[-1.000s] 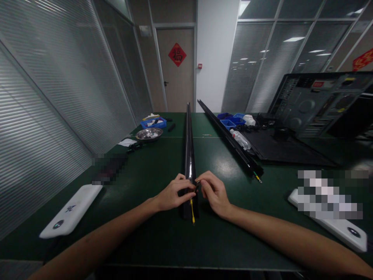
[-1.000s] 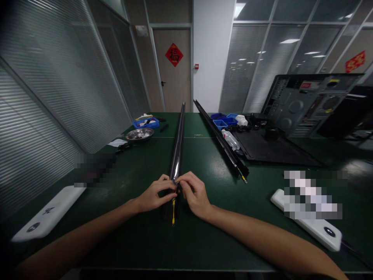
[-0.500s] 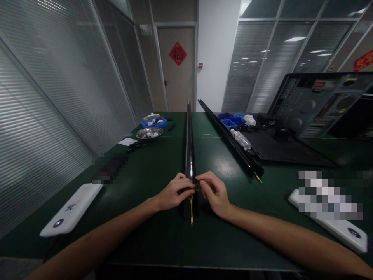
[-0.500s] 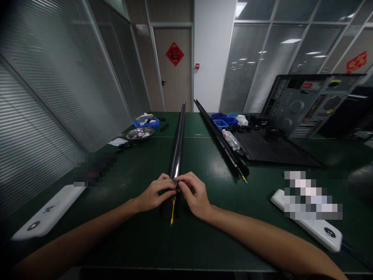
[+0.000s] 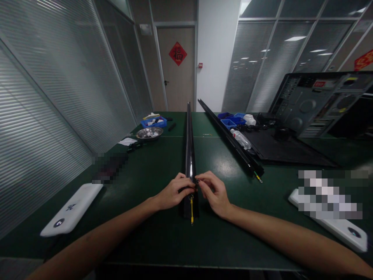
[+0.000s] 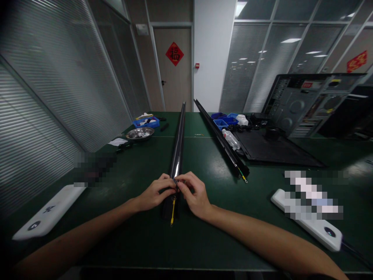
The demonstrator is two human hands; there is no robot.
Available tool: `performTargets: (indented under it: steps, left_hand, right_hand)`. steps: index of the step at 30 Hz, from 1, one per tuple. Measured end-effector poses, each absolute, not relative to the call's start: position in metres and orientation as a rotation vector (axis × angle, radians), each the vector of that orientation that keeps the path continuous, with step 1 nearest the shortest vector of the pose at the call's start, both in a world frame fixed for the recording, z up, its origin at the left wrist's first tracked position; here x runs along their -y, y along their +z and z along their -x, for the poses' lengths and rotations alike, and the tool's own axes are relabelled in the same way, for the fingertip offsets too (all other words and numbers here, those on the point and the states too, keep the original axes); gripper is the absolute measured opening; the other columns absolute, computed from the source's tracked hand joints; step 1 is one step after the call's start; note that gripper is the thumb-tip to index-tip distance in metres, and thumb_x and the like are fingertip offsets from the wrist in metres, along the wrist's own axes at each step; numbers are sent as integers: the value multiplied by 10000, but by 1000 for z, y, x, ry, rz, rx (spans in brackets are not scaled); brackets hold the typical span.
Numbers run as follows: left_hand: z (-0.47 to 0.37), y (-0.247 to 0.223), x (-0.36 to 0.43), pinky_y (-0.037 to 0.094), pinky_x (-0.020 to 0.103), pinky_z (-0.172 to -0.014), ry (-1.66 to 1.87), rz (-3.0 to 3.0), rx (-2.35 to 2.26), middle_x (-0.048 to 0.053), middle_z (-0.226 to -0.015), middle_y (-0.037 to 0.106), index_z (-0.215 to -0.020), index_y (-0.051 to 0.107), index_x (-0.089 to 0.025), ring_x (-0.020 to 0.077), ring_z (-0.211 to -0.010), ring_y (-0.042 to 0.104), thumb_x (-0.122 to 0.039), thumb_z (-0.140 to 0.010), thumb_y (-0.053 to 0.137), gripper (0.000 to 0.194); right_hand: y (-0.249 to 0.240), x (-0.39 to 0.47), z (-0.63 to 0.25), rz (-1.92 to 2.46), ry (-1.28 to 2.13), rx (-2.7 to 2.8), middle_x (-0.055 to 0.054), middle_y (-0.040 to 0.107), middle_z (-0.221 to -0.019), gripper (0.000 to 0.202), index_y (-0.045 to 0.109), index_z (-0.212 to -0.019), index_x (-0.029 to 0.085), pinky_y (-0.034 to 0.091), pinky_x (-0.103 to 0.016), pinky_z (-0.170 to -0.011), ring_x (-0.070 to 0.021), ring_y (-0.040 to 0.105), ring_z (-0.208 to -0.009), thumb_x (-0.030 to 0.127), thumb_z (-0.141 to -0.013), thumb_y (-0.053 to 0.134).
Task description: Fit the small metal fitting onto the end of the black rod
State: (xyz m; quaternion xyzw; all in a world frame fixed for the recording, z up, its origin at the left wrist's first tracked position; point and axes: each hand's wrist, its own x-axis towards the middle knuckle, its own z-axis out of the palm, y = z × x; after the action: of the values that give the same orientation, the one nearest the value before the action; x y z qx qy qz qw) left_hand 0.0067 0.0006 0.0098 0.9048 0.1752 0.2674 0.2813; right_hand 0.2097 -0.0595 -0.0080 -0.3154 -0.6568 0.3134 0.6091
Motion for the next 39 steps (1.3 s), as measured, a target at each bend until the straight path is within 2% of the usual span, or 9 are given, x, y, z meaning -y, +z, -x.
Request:
performTargets:
  steps: [12,26,34,39]
  left_hand:
    - [-8,9,-2,373,355,-971,676,-2435,-476,34,-998,713,-1011,657,-177,186,-949,593,-201,-1039,541,122]
    - [-5,11,0,396,375,-978,663,-2452,-453,54,-985,702,-1025,655,-174,211,-954,573,-265,-1028,560,132]
    - [-5,7,-2,366,371,-989,744,-2430,-388,49,-992,713,-1048,645,-175,190,-955,622,-204,-1045,524,125]
    - [-6,5,-4,375,358,-966,729,-2419,-435,50,-1001,726,-1042,651,-182,192,-951,610,-241,-1057,507,156]
  right_hand:
    - [-9,59,-210,736,710,1528,-19,580,-912,167,705,-1129,219,446,-232,-496,-82,530,-557,280,-1025,590]
    - [-6,60,-212,750,655,1583,-45,610,-963,201,714,-1105,237,468,-259,-514,-101,538,-564,265,-1051,522]
    - [-11,62,-211,719,677,1552,-28,584,-945,181,688,-1171,235,464,-245,-511,-90,541,-568,254,-1025,582]
    - [-12,60,-210,718,685,1546,-34,586,-934,187,684,-1173,223,462,-241,-492,-95,542,-570,280,-1020,594]
